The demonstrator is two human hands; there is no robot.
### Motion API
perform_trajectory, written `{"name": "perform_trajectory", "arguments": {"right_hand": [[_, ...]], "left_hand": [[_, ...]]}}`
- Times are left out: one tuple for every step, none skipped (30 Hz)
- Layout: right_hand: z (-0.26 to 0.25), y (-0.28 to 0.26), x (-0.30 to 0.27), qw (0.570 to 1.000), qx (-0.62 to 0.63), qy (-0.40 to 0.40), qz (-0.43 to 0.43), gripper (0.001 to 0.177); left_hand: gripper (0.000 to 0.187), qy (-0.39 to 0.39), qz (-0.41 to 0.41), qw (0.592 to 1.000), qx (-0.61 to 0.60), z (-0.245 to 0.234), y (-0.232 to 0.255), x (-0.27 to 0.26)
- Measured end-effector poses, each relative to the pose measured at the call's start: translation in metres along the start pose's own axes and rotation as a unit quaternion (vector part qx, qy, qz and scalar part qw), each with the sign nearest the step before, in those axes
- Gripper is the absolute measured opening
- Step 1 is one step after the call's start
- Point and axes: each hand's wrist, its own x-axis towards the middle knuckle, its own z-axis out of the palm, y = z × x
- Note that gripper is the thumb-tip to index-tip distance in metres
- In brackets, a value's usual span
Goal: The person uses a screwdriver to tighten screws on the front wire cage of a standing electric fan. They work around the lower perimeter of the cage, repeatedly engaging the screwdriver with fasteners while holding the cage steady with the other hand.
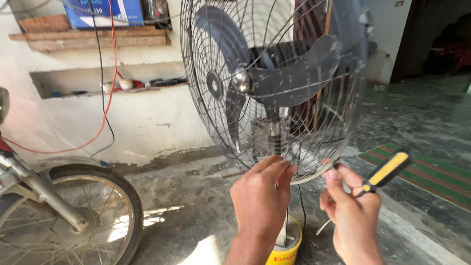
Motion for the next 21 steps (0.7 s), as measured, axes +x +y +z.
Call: {"name": "perform_trajectory", "arguments": {"right_hand": [[-0.001,0.002,0.0,1.0,-0.003,0.006,0.009,0.027],[-0.001,0.002,0.002,1.0,0.007,-0.007,-0.002,0.025],[-0.001,0.003,0.003,1.0,0.017,-0.02,-0.014,0.023],[0.001,0.004,0.004,0.999,0.027,-0.032,-0.025,0.021],[0.003,0.005,0.004,0.998,0.037,-0.046,-0.036,0.021],[0.005,0.005,0.001,0.996,0.048,-0.059,-0.047,0.02],[0.008,0.007,-0.002,0.994,0.059,-0.073,-0.059,0.02],[0.011,0.012,-0.004,0.996,0.05,-0.043,-0.063,0.02],[0.015,0.018,-0.007,0.997,0.042,-0.013,-0.068,0.02],[0.018,0.023,-0.01,0.996,0.033,0.019,-0.076,0.02],[0.023,0.029,-0.014,0.996,0.03,0.044,-0.078,0.02],[0.029,0.037,-0.018,0.994,0.029,0.067,-0.08,0.021],[0.035,0.045,-0.021,0.992,0.029,0.089,-0.082,0.023],[0.042,0.054,-0.024,0.99,0.032,0.12,-0.069,0.023],[0.049,0.063,-0.026,0.986,0.036,0.151,-0.056,0.024],[0.055,0.073,-0.025,0.982,0.042,0.18,-0.044,0.025],[0.06,0.081,-0.022,0.98,0.038,0.197,-0.001,0.026],[0.064,0.091,-0.02,0.975,0.033,0.214,0.046,0.027],[0.067,0.102,-0.017,0.968,0.028,0.23,0.093,0.029],[0.068,0.111,-0.011,0.971,0.023,0.2,0.128,0.032],[0.068,0.12,-0.005,0.972,0.017,0.17,0.163,0.034]], "left_hand": [[0.011,-0.003,-0.008,1.0,-0.01,-0.004,-0.005,-0.002],[0.011,-0.004,-0.014,1.0,-0.021,-0.006,-0.01,-0.003],[0.011,-0.003,-0.016,1.0,-0.023,-0.01,-0.016,-0.004],[0.011,-0.003,-0.017,1.0,-0.026,-0.015,-0.024,-0.004],[0.012,-0.003,-0.018,0.999,-0.028,-0.019,-0.033,-0.005],[0.012,-0.014,-0.041,0.998,-0.038,-0.025,-0.04,-0.005],[0.013,-0.024,-0.065,0.996,-0.049,-0.03,-0.047,-0.006],[0.014,-0.036,-0.09,0.993,-0.06,-0.032,-0.055,-0.008],[0.015,-0.052,-0.115,0.989,-0.071,-0.034,-0.062,-0.009],[0.016,-0.069,-0.138,0.984,-0.085,-0.035,-0.067,-0.01],[0.018,-0.086,-0.161,0.978,-0.099,-0.036,-0.072,-0.01],[0.02,-0.111,-0.184,0.97,-0.111,-0.036,-0.078,-0.008],[0.022,-0.136,-0.207,0.961,-0.122,-0.037,-0.083,-0.007],[0.025,-0.159,-0.231,0.951,-0.13,-0.039,-0.089,-0.006],[0.026,-0.176,-0.259,0.94,-0.136,-0.041,-0.095,-0.005],[0.026,-0.191,-0.286,0.928,-0.141,-0.041,-0.102,-0.003],[0.027,-0.207,-0.312,0.916,-0.146,-0.041,-0.109,-0.002],[0.026,-0.208,-0.325,0.91,-0.149,-0.04,-0.118,-0.003],[0.026,-0.21,-0.337,0.905,-0.152,-0.037,-0.127,-0.005],[0.026,-0.213,-0.349,0.899,-0.156,-0.032,-0.138,-0.006],[0.027,-0.216,-0.366,0.891,-0.16,-0.025,-0.148,-0.009]]}}
